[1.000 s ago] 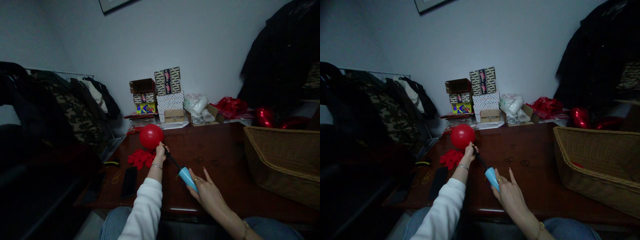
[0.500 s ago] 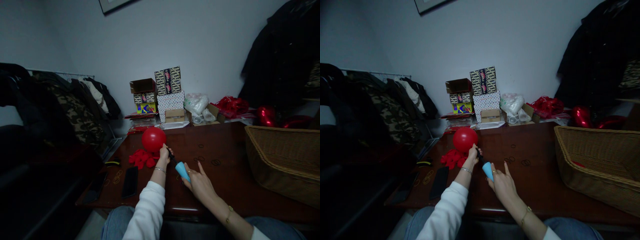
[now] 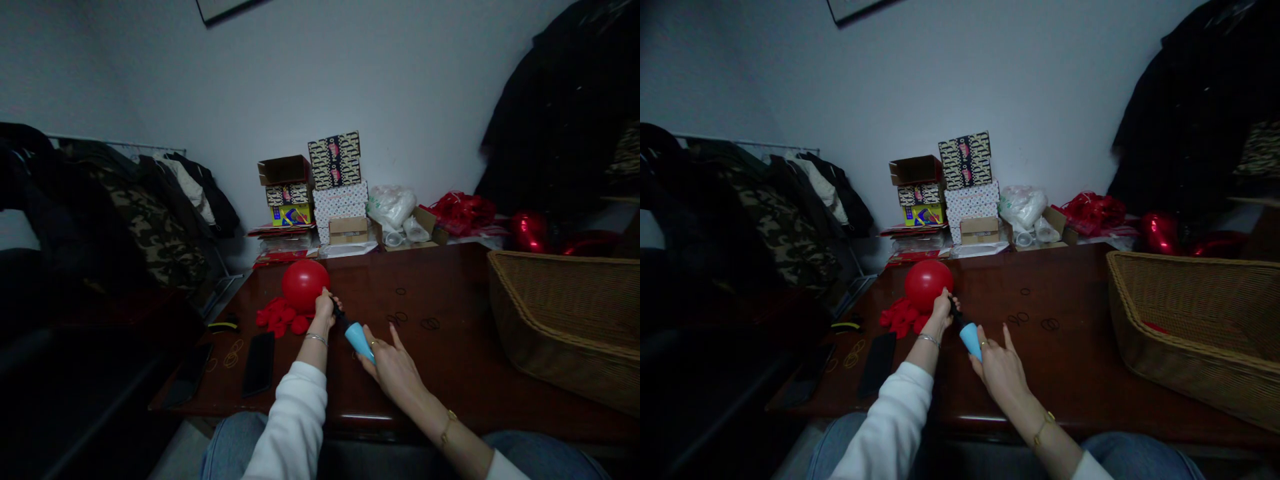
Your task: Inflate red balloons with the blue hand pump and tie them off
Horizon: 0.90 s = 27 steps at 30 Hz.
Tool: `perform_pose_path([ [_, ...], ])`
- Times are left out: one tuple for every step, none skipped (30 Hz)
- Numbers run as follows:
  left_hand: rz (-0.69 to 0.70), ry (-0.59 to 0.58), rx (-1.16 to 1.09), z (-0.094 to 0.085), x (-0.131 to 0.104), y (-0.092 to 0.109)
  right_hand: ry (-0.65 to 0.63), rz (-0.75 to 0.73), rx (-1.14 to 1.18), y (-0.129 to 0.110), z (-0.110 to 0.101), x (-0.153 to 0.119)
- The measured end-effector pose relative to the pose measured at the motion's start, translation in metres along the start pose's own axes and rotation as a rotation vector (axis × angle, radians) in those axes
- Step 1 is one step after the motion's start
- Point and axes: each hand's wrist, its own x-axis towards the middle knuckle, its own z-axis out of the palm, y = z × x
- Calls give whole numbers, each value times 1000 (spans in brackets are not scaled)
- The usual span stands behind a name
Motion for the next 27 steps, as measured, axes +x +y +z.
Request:
perform_pose_path([
  [6,1,2,-1,0,3,1,-7,16,2,-2,-7],
  [11,4,4,-2,0,7,7,-17,28,4,-4,-14],
  [17,8,3,-2,0,10,16,-22,42,6,-6,-21],
  [21,11,0,-3,0,13,19,-28,62,8,-7,-28],
  [24,16,-4,-3,0,15,20,-37,80,11,-9,-34],
  [26,19,-7,-3,0,16,19,-42,97,13,-10,-40],
  [28,22,-11,-3,1,17,17,-44,110,15,-10,-45],
  [30,24,-13,-4,1,16,15,-46,121,16,-10,-48],
  [29,27,-14,-4,1,15,16,-44,127,17,-11,-50],
  [28,30,-16,-4,1,14,18,-42,130,18,-11,-51],
  [30,34,-19,-4,2,13,19,-40,130,18,-11,-51],
  [30,40,-22,-4,2,12,20,-38,127,17,-11,-50],
  [30,45,-24,-4,2,11,18,-37,122,16,-11,-47],
  [29,46,-27,-4,1,10,17,-37,113,15,-10,-43],
  [27,44,-30,-3,1,10,18,-38,100,14,-10,-39],
  [23,40,-34,-3,1,9,22,-40,83,12,-9,-33],
  [19,35,-38,-3,0,8,28,-41,64,10,-9,-27],
  [14,31,-43,-2,0,7,35,-41,44,8,-7,-20],
  [10,28,-48,-2,-1,6,37,-40,23,6,-6,-13],
  [7,26,-50,-1,-2,4,33,-38,5,4,-5,-6],
  [3,25,-50,-1,-2,2,25,-40,-13,1,-3,2],
  [-2,24,-48,0,-3,0,14,-40,-31,-1,-1,9],
  [-5,24,-43,1,-3,-1,2,-36,-48,-3,0,15],
  [-9,25,-35,1,-4,-3,-10,-31,-63,-5,1,21],
  [-11,27,-28,2,-5,-3,-23,-24,-76,-7,2,25],
  [-11,29,-21,2,-5,-4,-34,-19,-84,-9,3,29],
  [-10,30,-15,2,-5,-4,-42,-13,-89,-10,3,31],
])
